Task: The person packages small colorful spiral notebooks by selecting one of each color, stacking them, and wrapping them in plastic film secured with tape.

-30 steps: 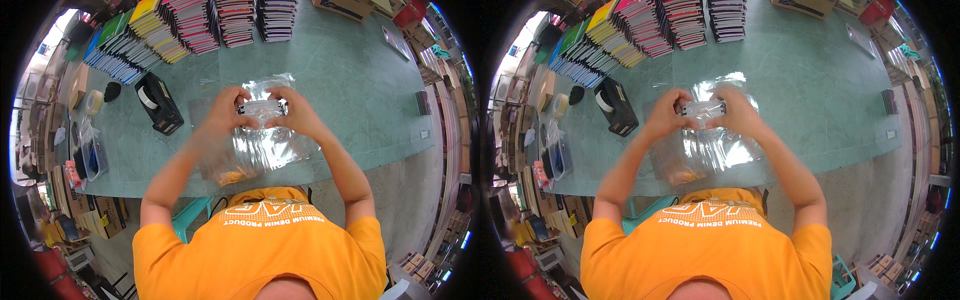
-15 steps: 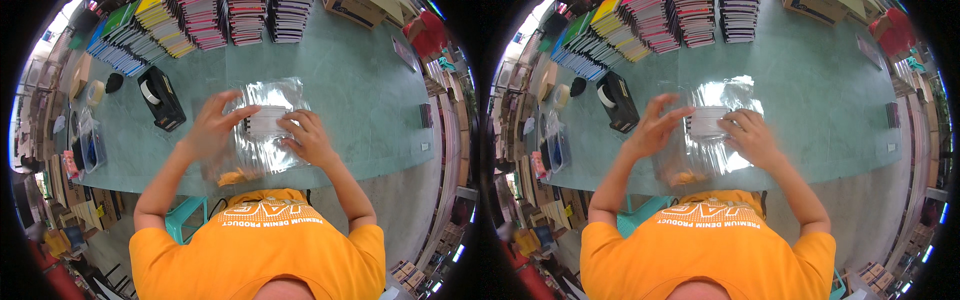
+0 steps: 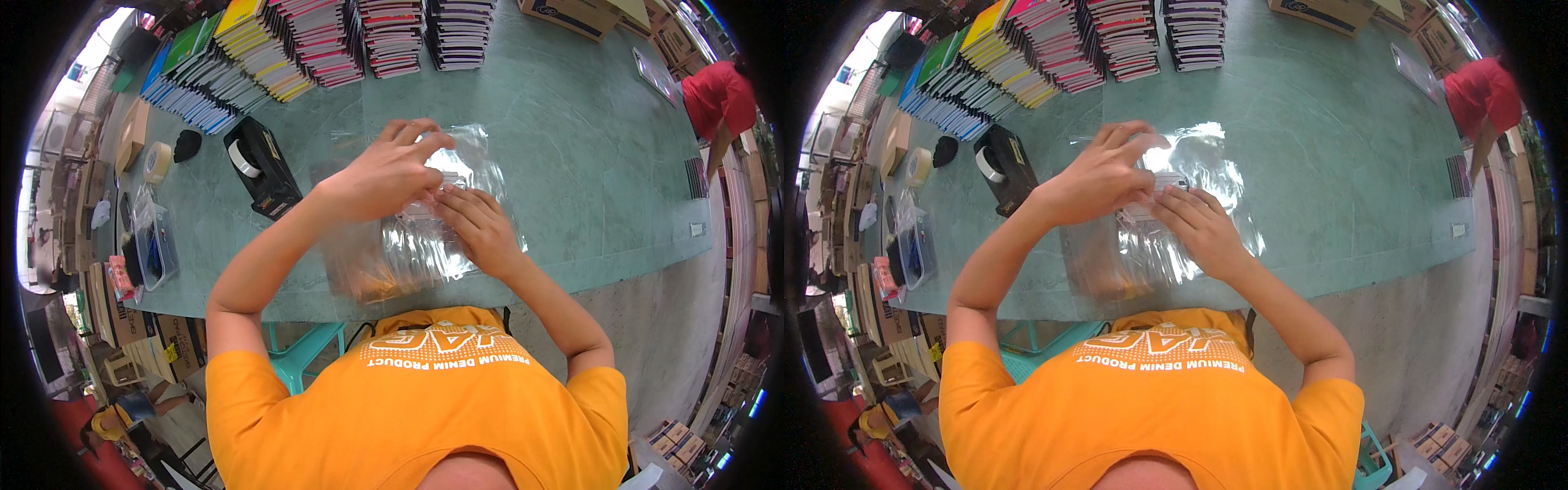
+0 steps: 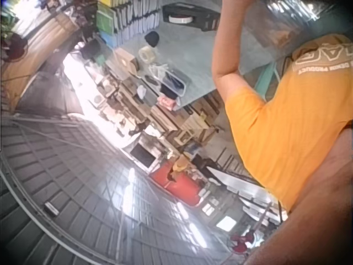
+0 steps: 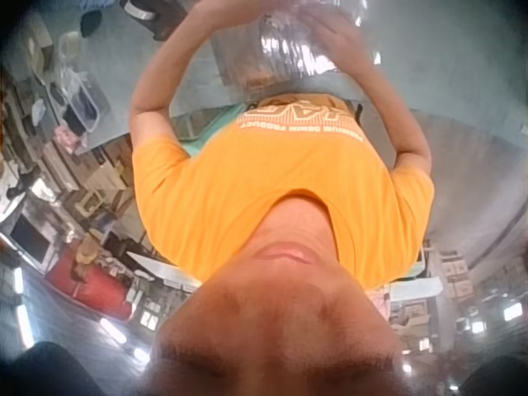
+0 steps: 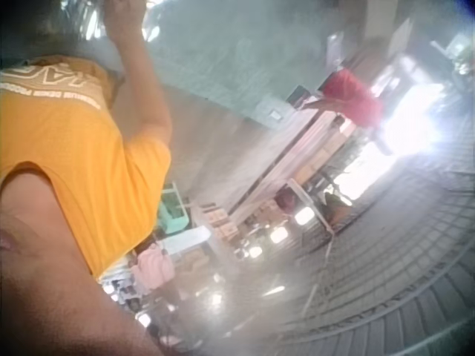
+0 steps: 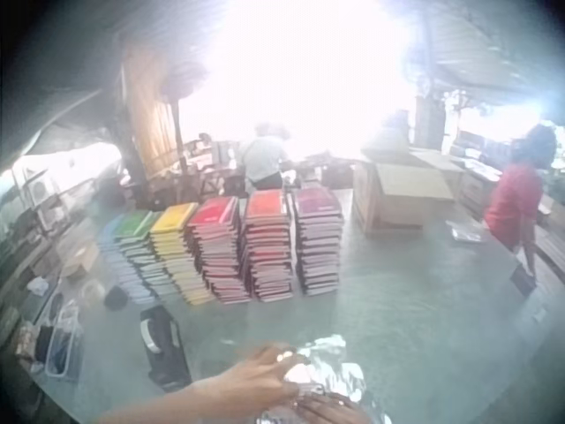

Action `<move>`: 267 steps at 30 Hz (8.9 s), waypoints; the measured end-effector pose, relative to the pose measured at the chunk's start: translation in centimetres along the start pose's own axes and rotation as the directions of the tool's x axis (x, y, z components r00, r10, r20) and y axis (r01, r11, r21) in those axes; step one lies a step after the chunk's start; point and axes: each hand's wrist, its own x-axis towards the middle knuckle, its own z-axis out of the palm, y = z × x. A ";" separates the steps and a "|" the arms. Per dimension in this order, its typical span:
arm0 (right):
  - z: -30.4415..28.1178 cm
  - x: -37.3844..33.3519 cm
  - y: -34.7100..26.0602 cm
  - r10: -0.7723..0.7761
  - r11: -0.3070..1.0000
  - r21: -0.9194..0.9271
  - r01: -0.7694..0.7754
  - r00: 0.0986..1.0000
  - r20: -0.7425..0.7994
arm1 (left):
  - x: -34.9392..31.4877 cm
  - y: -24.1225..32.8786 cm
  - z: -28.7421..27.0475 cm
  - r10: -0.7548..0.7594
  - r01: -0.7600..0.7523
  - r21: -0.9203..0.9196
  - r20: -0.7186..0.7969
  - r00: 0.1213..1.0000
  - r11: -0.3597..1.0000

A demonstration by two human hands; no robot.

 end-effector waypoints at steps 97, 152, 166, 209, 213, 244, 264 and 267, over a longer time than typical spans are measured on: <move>1.6 1.1 1.9 -0.214 0.964 0.146 0.222 0.974 -0.069 | -13.7 4.1 3.8 -0.997 0.275 -0.960 0.071 0.032 -0.059; -1.2 1.4 2.7 0.441 0.611 0.772 -0.175 0.885 -0.148 | -5.8 5.1 -1.9 -0.500 0.229 -0.498 -0.520 0.693 0.836; 2.8 -0.5 0.7 -0.034 0.998 0.049 0.047 0.968 -0.247 | -4.9 5.6 -1.1 -0.095 0.169 0.449 -0.181 0.979 0.877; 1.6 1.0 -0.6 0.003 0.981 0.193 -0.016 0.998 0.069 | -0.5 0.9 -1.2 0.082 -0.151 0.320 0.220 0.972 0.935; 1.2 1.1 -0.9 0.021 0.968 0.249 -0.041 0.997 0.080 | 0.2 1.0 -1.1 0.010 -0.103 0.313 0.285 0.958 0.944; 2.3 3.8 -0.5 0.151 0.968 0.223 -0.119 0.979 -0.133 | -7.0 2.7 7.4 -0.781 0.290 -0.858 -0.183 0.597 0.423; -0.9 6.0 -2.2 -0.081 0.994 -0.049 0.102 0.941 0.328 | -5.5 5.2 2.9 -0.426 0.421 -0.065 -0.078 0.901 0.905; -0.5 3.2 -2.4 -0.112 0.985 -0.104 0.135 0.973 0.199 | -6.0 6.5 3.8 -0.422 0.427 0.003 -0.153 0.894 0.904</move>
